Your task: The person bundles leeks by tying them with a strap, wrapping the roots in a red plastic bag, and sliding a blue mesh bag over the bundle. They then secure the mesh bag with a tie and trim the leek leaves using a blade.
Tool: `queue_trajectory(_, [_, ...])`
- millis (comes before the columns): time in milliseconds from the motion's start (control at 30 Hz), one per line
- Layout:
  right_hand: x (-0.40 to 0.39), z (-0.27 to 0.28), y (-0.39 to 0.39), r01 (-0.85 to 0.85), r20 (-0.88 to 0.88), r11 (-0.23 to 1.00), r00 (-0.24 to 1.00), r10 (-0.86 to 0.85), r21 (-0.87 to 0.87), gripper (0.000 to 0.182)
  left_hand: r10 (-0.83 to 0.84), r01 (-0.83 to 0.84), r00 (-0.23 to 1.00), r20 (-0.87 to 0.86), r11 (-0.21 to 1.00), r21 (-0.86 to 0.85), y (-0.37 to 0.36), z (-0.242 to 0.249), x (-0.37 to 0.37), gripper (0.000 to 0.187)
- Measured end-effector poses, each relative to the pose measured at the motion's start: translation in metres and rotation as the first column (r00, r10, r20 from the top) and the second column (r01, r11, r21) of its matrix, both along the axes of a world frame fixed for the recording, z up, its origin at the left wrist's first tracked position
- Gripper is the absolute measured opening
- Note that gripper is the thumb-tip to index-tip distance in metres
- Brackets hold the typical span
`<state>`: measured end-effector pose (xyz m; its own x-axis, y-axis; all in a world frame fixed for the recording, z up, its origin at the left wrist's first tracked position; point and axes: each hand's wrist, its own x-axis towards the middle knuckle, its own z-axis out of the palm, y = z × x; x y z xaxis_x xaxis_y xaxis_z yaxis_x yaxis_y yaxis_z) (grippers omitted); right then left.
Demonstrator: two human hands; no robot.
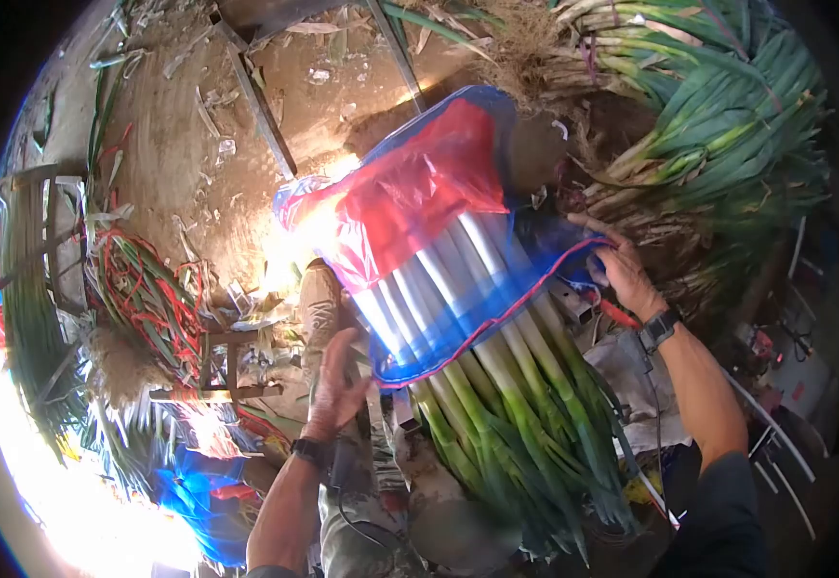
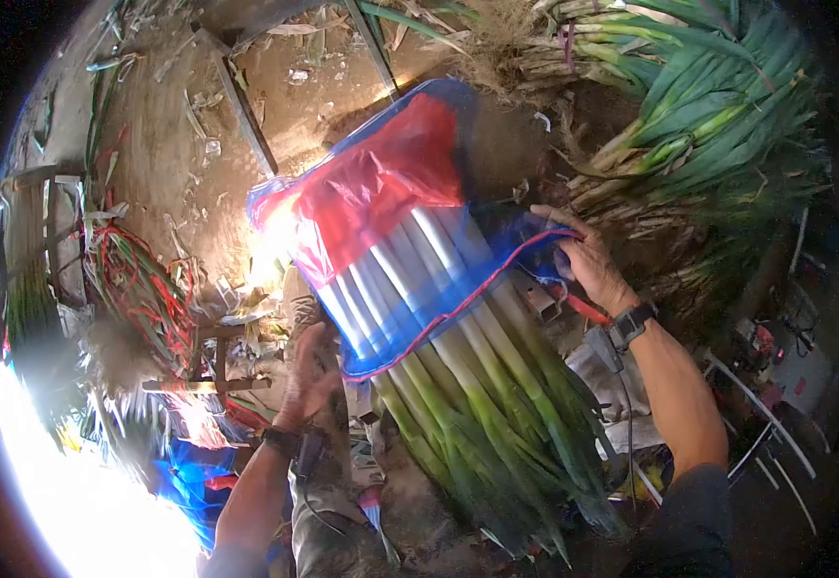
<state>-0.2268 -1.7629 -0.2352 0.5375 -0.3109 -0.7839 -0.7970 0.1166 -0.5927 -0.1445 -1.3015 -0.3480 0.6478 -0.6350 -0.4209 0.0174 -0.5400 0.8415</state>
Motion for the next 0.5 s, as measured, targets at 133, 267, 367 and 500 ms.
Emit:
queue_trajectory(133, [-0.006,-0.011,0.008,0.098,0.047,0.992,0.994,-0.102,0.079,0.032,-0.193,0.209,0.963,0.186,0.975,-0.073,-0.014,-0.013,-0.009,0.056])
queue_trajectory(267, [0.007,0.007,0.019,0.164,0.083,0.977,0.981,-0.176,0.138,0.026,0.284,-0.495,0.609,-0.741,0.865,-0.075,-0.005,-0.016,0.001,0.033])
queue_trajectory(367, [0.009,-0.005,0.021,0.152,0.091,0.98,0.982,-0.164,0.127,0.022,0.175,-0.789,0.033,-0.984,0.609,0.082,-0.001,0.003,-0.023,0.032])
queue_trajectory(500, [-0.01,-0.022,0.007,0.139,-0.049,0.981,0.99,-0.133,0.137,0.022,0.185,-0.162,0.67,-0.719,0.982,0.102,0.03,-0.03,-0.052,0.03])
